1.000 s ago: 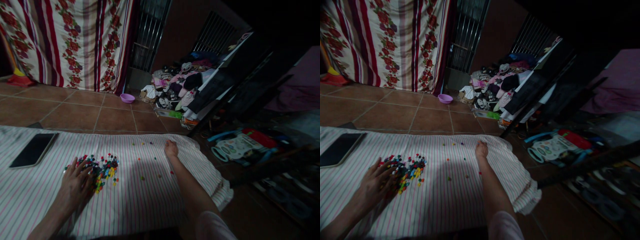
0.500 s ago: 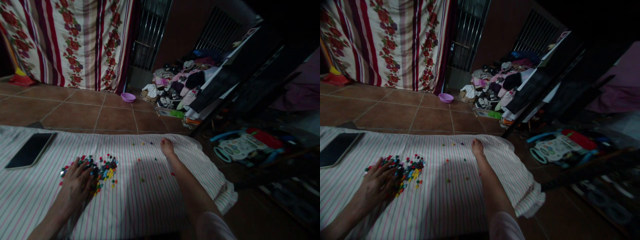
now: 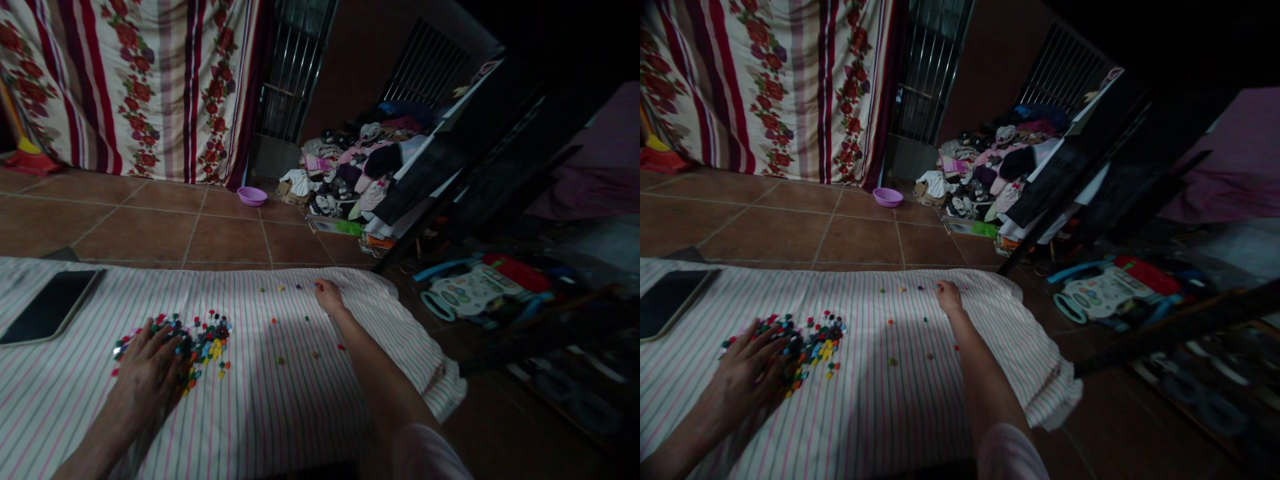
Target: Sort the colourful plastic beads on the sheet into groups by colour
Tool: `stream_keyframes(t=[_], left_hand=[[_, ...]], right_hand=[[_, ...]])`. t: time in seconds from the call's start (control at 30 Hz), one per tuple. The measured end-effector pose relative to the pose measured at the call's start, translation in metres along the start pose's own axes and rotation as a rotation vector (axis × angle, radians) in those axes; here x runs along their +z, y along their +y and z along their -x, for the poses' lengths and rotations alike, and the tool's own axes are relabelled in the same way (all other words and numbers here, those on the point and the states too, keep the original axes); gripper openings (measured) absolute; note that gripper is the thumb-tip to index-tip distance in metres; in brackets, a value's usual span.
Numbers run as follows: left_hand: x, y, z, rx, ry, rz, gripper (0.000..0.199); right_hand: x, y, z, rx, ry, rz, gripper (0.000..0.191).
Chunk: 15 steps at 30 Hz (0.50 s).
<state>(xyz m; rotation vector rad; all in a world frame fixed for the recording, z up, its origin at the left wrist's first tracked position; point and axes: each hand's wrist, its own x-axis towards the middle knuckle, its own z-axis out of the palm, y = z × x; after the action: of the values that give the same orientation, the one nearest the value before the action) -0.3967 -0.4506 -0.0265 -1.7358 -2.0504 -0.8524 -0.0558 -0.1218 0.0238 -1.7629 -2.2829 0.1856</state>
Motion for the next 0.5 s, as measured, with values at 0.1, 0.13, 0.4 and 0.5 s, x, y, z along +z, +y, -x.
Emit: stream_keyframes(t=[0.1,0.13,0.4,0.5], left_hand=[[-0.002,0.002,-0.002,0.006,-0.018,-0.021,0.039],[-0.002,0.003,-0.003,0.017,-0.026,-0.023,0.04],[-0.006,0.005,-0.008,0.007,-0.008,0.021,0.042],[-0.006,0.004,-0.008,0.01,-0.022,0.025,0.041]], right_hand=[[-0.002,0.003,-0.002,0.004,-0.014,-0.053,0.03],[-0.003,0.003,-0.003,0.013,-0.024,-0.072,0.03],[-0.013,0.023,-0.013,0.14,0.131,-0.008,0.03],[-0.018,0.047,-0.012,0.233,0.195,0.037,0.033]])
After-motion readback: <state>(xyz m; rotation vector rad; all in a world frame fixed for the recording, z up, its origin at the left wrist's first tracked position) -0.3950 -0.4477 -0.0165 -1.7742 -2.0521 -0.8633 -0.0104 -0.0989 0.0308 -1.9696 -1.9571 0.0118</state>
